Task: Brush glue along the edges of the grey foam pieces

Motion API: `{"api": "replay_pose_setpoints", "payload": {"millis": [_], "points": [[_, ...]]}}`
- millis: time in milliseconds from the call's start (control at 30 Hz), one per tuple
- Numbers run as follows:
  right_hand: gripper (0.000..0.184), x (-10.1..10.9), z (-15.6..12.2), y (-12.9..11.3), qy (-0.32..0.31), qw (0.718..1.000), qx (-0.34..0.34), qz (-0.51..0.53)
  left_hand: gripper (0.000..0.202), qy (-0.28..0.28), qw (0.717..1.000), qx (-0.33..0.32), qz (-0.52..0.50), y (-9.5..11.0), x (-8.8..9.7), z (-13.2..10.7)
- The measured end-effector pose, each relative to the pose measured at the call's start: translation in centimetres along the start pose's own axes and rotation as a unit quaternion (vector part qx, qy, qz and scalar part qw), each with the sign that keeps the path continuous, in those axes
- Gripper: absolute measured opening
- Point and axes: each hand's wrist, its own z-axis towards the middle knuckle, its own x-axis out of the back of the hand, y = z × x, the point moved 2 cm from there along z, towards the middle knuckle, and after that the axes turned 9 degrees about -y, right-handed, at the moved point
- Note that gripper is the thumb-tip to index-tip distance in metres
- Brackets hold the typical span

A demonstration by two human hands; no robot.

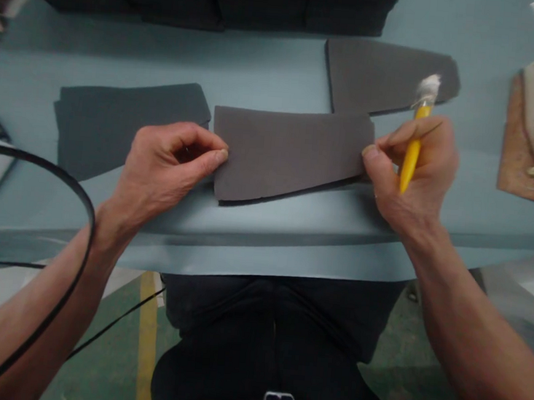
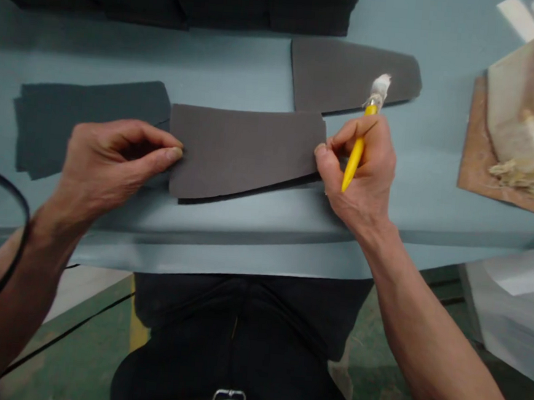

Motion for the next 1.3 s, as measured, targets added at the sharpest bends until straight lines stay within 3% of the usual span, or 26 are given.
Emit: {"api": "replay_pose_setpoints", "payload": {"millis": [200,367,667,933,1133,1300], "points": [[0.027,-0.2,-0.1,0.9,0.019,0.996,0.091,0.017,0.01,-0.003,0.998,-0.06,0.012,-0.5,-0.1,-0.2],[0.034,-0.5,-0.1,1.2,0.034,0.997,0.073,0.018,0.007,-0.005,0.996,-0.08,0.028,-0.8,-0.3,-0.5],[0.03,-0.5,0.0,1.0,0.03,0.996,0.085,0.024,0.005,-0.015,0.996,-0.075,0.039,-1.0,-0.1,-0.4],[0.046,-0.4,-0.1,1.4,0.028,0.996,0.09,0.009,0.004,-0.016,0.996,-0.066,0.057,-1.1,-0.1,-0.6],[0.037,-0.4,0.0,1.0,0.034,0.997,0.064,-0.003,0.008,0.007,0.997,-0.034,0.069,-1.0,-0.1,-0.7],[0.019,-0.5,0.4,0.8,0.014,0.994,0.102,-0.021,0.009,0.022,0.997,-0.031,0.072,-0.9,-0.2,-0.8]]}}
